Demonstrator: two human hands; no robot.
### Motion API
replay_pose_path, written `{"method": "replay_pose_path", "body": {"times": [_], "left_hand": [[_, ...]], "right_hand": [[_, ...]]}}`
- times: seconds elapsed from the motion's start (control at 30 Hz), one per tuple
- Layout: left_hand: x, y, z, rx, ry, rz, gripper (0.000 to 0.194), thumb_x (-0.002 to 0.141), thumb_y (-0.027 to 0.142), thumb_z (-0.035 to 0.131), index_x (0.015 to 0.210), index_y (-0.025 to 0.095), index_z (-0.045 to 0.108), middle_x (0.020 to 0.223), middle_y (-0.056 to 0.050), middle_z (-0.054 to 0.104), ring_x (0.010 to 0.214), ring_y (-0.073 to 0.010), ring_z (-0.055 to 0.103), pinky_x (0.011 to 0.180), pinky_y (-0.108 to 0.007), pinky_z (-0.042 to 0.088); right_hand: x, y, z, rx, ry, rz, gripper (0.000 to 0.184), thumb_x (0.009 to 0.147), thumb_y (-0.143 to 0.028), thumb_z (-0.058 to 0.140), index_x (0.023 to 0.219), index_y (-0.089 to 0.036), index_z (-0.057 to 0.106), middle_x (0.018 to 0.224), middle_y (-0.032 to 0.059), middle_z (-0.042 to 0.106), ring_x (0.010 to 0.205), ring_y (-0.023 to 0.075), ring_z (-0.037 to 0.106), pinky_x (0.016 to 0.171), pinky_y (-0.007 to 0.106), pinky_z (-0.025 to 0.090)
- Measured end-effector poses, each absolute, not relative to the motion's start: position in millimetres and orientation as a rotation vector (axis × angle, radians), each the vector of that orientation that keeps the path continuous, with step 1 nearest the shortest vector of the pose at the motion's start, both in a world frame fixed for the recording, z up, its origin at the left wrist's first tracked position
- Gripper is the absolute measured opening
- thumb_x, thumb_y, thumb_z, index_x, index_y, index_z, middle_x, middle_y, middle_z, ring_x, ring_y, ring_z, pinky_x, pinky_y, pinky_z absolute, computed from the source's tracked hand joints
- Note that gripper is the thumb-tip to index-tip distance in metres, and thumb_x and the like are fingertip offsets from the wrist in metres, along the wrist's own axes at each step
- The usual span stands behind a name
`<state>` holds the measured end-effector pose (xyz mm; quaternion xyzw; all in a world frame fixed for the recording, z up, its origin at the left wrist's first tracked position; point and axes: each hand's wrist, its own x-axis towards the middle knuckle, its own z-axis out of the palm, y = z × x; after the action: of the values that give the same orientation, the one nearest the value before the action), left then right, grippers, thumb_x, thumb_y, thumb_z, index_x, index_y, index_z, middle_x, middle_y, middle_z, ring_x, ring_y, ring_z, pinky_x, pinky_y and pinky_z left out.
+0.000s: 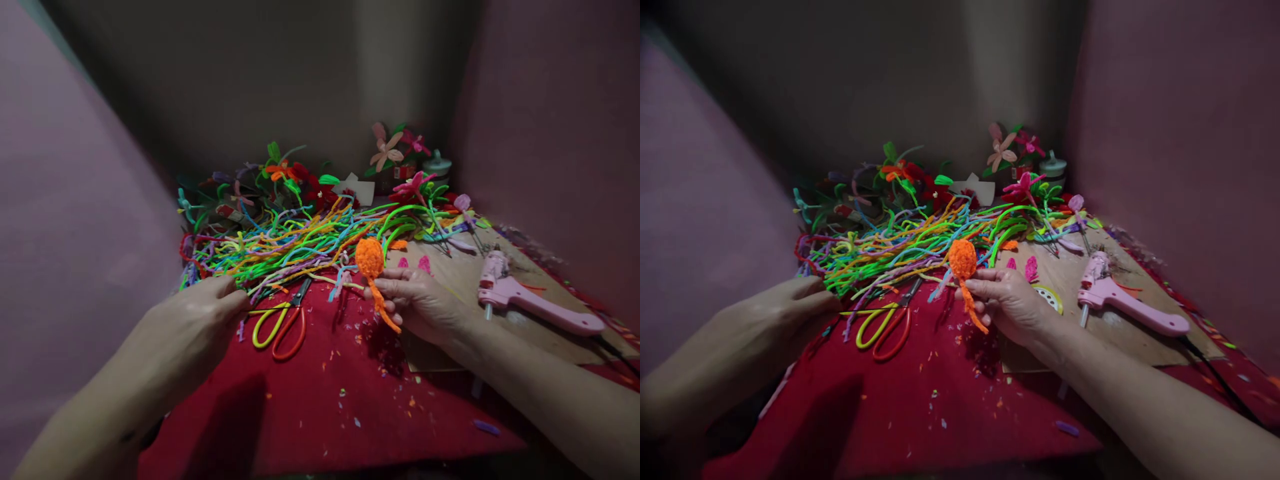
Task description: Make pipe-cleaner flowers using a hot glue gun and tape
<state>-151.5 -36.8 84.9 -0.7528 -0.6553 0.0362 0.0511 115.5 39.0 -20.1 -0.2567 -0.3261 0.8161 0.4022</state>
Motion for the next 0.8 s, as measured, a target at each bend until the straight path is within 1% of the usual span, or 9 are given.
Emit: {"method": "replay_pose_path", "body": {"times": [0.1,0.2,0.33,0.43,0.5,0.57,0.63,0.73,0.8], "left_hand": [[-139.3,-23.6,87.5,-2.269,-1.744,0.373,0.022,0.075,0.013,0.042,0.066,0.020,0.060,0.076,-0.010,0.059,0.068,-0.0239,0.050,0.062,-0.035,0.035],[-136.2,-12.1,87.4,-2.208,-1.653,0.442,0.021,0.075,0.012,0.045,0.071,0.020,0.065,0.079,-0.012,0.063,0.078,-0.0298,0.054,0.069,-0.039,0.036],[-129.7,-3.7,75.2,-2.133,-1.688,0.513,0.024,0.075,0.009,0.045,0.073,0.016,0.068,0.076,-0.015,0.066,0.080,-0.0348,0.058,0.074,-0.044,0.036],[-125.0,0.3,60.5,-2.214,-1.701,0.573,0.026,0.077,0.009,0.044,0.080,0.016,0.068,0.080,-0.015,0.067,0.081,-0.0328,0.062,0.074,-0.042,0.038],[-126.5,1.6,54.5,-2.301,-1.757,0.588,0.026,0.078,0.009,0.043,0.080,0.018,0.067,0.083,-0.013,0.067,0.079,-0.0294,0.063,0.065,-0.035,0.040],[-131.1,1.0,54.3,-2.277,-1.886,0.499,0.026,0.080,0.013,0.041,0.078,0.020,0.066,0.084,-0.010,0.066,0.071,-0.0257,0.063,0.052,-0.029,0.035],[-134.7,-1.9,58.1,-2.228,-1.991,0.280,0.025,0.082,0.021,0.042,0.076,0.021,0.066,0.077,-0.008,0.065,0.062,-0.0233,0.061,0.048,-0.028,0.032],[-126.7,-10.1,61.5,-2.490,-2.103,-0.456,0.019,0.077,0.035,0.055,0.077,0.023,0.069,0.072,-0.004,0.066,0.062,-0.0185,0.058,0.055,-0.025,0.040],[-110.4,-16.4,57.2,-2.607,-2.356,-0.910,0.023,0.074,0.043,0.059,0.079,0.023,0.069,0.056,0.000,0.057,0.046,-0.0116,0.047,0.044,-0.021,0.035]], "right_hand": [[115.7,40.0,-19.8,-0.650,-0.810,2.051,0.016,0.060,-0.018,0.077,0.067,-0.011,0.065,0.054,-0.0001,0.060,0.036,0.0033,0.045,0.031,0.012,0.036],[116.5,40.5,-18.5,-0.680,-0.807,2.034,0.016,0.060,-0.017,0.077,0.069,-0.010,0.066,0.058,0.0027,0.064,0.037,0.0033,0.045,0.030,0.012,0.035],[118.2,40.0,-15.9,-0.693,-0.777,2.047,0.017,0.061,-0.016,0.076,0.072,-0.010,0.066,0.062,0.0044,0.067,0.038,0.0030,0.045,0.031,0.012,0.034],[118.9,39.6,-15.9,-0.675,-0.744,2.051,0.016,0.060,-0.014,0.076,0.071,-0.011,0.065,0.063,0.0039,0.067,0.039,0.0034,0.047,0.031,0.012,0.034],[118.8,39.5,-17.0,-0.645,-0.738,2.055,0.015,0.061,-0.014,0.076,0.071,-0.011,0.065,0.060,0.0024,0.066,0.039,0.0035,0.047,0.032,0.012,0.034],[118.5,39.7,-18.2,-0.612,-0.733,2.055,0.014,0.062,-0.015,0.075,0.072,-0.011,0.065,0.060,0.0019,0.066,0.040,0.0037,0.047,0.033,0.013,0.036],[118.1,40.1,-18.5,-0.590,-0.726,2.045,0.015,0.062,-0.017,0.075,0.072,-0.011,0.065,0.064,0.0029,0.067,0.041,0.0039,0.048,0.034,0.013,0.036],[117.5,40.9,-17.6,-0.577,-0.713,2.031,0.017,0.062,-0.017,0.075,0.073,-0.012,0.064,0.067,0.0032,0.069,0.041,0.0039,0.048,0.034,0.014,0.036],[117.2,41.4,-17.0,-0.569,-0.701,2.027,0.017,0.062,-0.018,0.075,0.074,-0.012,0.064,0.066,0.0024,0.068,0.042,0.0041,0.048,0.034,0.014,0.036]]}}
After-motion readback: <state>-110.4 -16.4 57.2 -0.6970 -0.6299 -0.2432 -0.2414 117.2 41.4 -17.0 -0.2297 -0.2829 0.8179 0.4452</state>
